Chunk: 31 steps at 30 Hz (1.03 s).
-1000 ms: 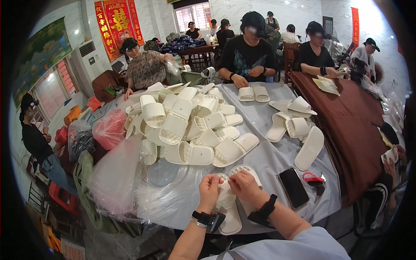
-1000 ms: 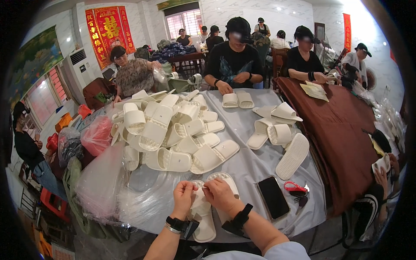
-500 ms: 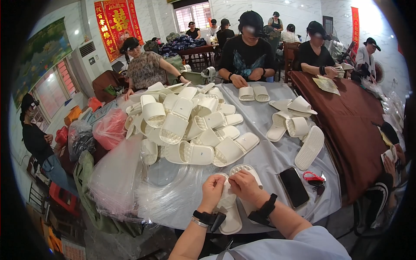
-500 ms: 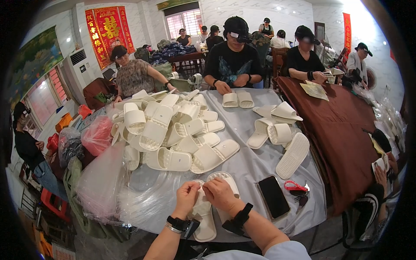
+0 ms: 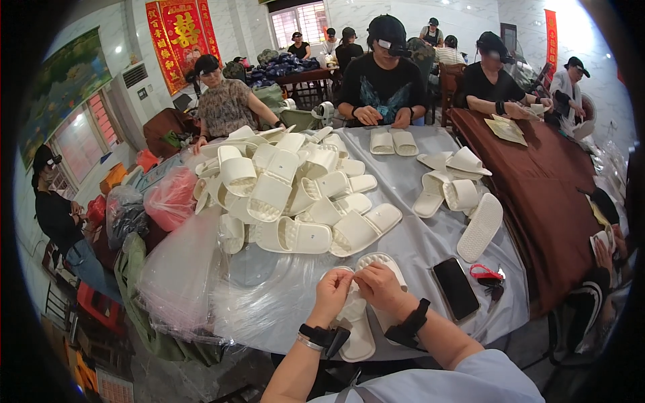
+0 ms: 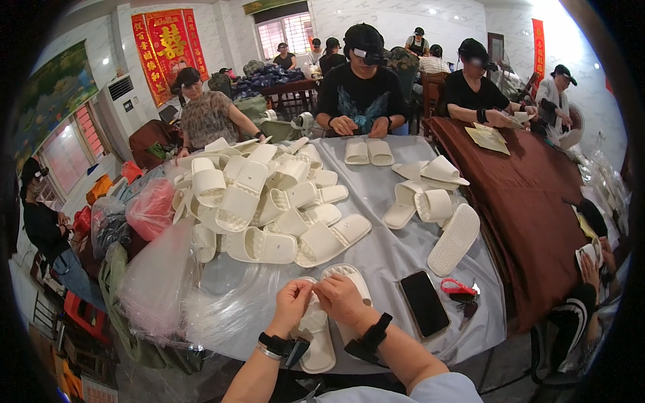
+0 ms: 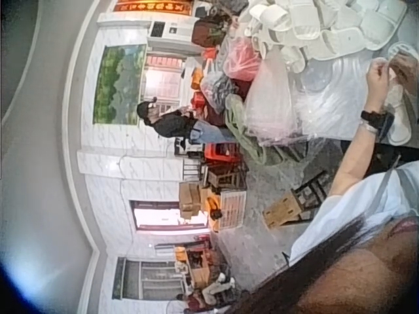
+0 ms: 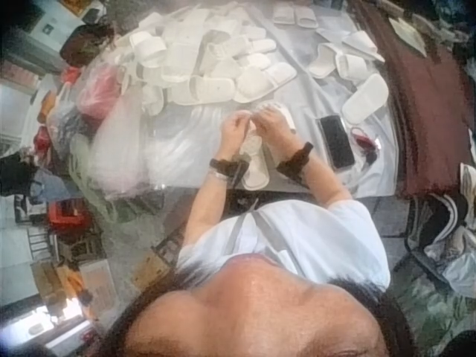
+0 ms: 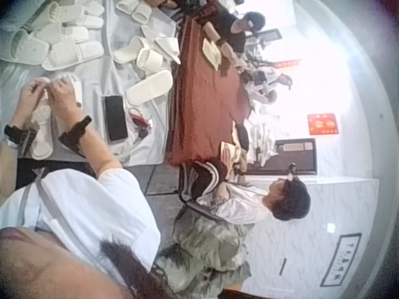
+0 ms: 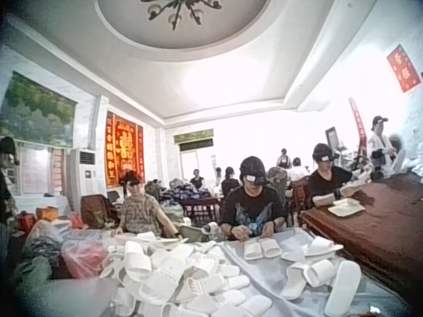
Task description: Manually assemble and inspect white slippers at a production table.
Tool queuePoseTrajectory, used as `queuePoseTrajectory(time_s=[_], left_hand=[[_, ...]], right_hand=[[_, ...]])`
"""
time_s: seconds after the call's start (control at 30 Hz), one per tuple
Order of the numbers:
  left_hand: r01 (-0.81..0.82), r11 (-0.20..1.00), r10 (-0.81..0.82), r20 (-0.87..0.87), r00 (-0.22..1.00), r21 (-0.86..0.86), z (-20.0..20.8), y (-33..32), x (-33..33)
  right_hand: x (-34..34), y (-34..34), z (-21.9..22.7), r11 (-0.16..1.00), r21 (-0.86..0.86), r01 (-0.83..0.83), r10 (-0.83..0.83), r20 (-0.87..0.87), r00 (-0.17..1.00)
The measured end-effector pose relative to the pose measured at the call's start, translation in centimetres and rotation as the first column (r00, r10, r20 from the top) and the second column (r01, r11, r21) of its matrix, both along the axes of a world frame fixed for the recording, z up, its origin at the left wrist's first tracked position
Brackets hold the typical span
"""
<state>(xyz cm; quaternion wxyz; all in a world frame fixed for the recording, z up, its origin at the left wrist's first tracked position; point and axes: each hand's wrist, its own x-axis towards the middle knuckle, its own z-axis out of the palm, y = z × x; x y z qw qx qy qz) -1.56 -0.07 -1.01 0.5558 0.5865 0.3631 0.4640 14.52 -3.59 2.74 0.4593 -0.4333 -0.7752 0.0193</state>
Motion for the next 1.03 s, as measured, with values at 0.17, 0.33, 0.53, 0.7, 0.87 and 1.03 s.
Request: queuePoseTrajectory(time_s=[0.17,0.33,0.53,0.7,0.87,1.03], left_hand=[[-0.182,0.981,0.177,0.075,0.981,0.066,-0.1,0.6,0.2],[-0.144,0.989,0.147,0.071,0.987,-0.046,1.5,0.7,0.7],[-0.019,1.0,0.02,0.062,0.998,-0.007,1.4,0.5,0.2],[-0.084,0.995,0.093,0.16,0.983,-0.062,0.5,0.2,0.5],[-0.094,0.994,0.102,0.145,0.984,-0.059,0.6,0.1,0.3],[-0.138,0.99,0.133,0.123,0.983,0.031,0.5,0.2,0.7]], right_hand=[[0.0,0.5,-0.5,0.998,-0.04,-0.039,0.038,-0.012,0.999],[0.5,1.2,-0.7,1.0,-0.003,0.007,-0.007,-0.044,0.999],[0.0,1.4,-0.6,1.0,-0.012,-0.005,0.005,-0.007,1.0],[-0.6,0.0,0.9,0.994,-0.048,0.099,-0.09,0.17,0.981],[0.3,-1.7,3.9,0.967,0.108,0.23,-0.254,0.386,0.887],[2.4,-4.8,4.5,0.851,-0.464,0.247,-0.039,0.412,0.91]])
